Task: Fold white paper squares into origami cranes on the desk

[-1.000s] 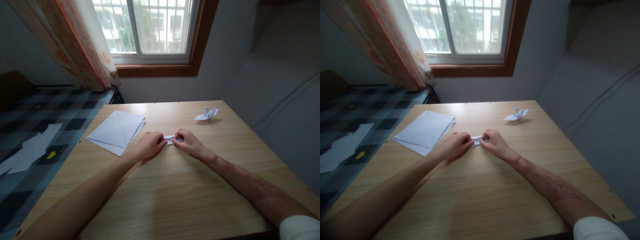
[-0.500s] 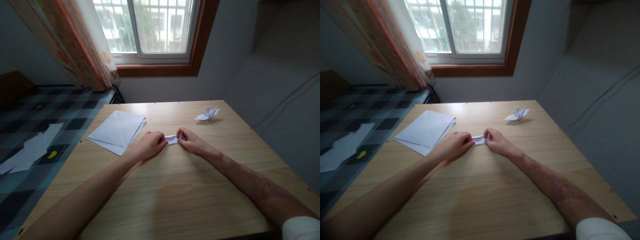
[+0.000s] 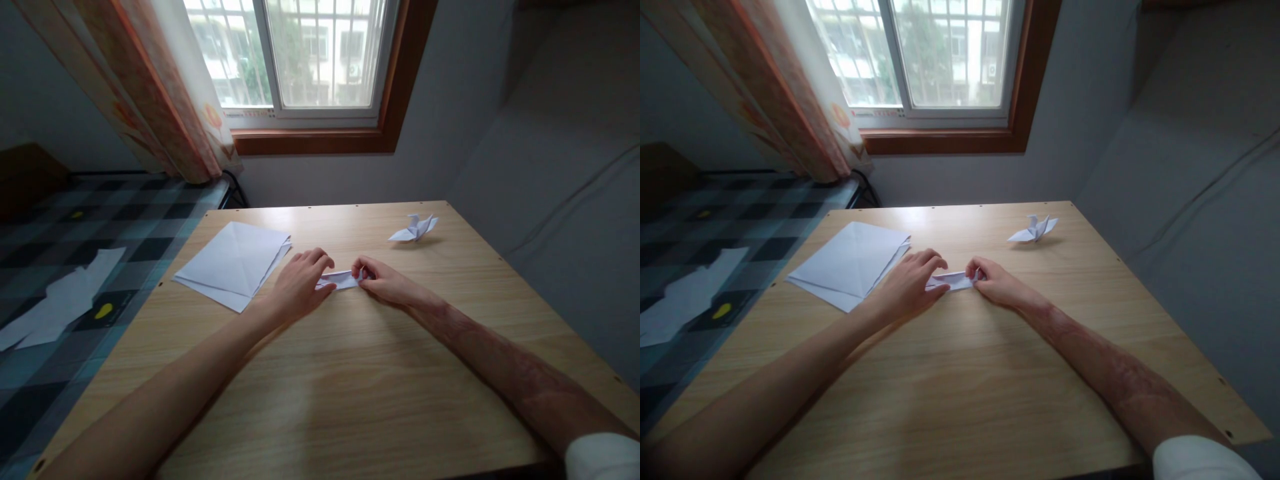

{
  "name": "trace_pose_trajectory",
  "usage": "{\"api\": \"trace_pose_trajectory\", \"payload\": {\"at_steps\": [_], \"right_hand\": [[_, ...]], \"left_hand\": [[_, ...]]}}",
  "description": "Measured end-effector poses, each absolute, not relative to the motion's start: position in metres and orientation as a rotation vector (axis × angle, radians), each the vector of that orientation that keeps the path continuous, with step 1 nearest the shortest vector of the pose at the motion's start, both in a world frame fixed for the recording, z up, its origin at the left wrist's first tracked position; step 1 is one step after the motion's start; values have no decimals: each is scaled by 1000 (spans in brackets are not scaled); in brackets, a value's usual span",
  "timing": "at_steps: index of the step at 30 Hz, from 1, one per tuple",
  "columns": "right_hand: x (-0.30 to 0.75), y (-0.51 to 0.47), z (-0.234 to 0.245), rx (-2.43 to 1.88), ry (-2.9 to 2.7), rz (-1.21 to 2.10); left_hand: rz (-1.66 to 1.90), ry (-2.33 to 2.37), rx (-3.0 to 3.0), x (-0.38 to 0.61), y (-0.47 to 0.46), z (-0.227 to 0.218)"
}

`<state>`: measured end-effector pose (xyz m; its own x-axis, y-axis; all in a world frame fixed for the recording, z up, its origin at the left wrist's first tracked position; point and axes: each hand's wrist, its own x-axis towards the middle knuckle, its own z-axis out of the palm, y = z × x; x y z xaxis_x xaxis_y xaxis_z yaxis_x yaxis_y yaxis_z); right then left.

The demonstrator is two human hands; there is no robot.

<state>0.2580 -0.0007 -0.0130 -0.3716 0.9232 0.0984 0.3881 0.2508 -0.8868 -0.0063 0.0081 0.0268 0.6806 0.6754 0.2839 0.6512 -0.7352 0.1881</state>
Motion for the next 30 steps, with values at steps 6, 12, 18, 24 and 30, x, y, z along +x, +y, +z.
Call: {"api": "trace_pose_trajectory", "payload": {"at_steps": [6, 12, 18, 24, 30], "right_hand": [[259, -1, -15, -1218, -1862, 1114], [259, -2, -13, -1229, -1862, 1129], [263, 0, -11, -1222, -1898, 1101], [252, -4, -17, -1275, -1832, 897], [242, -13, -19, -1170, -1993, 553]], "left_hand": [[461, 858, 2836, -11, 16, 21], [497, 718, 2862, -16, 24, 16], [461, 641, 2890, -23, 32, 12], [481, 606, 2876, -25, 34, 9], [514, 526, 2757, -31, 40, 8]]}}
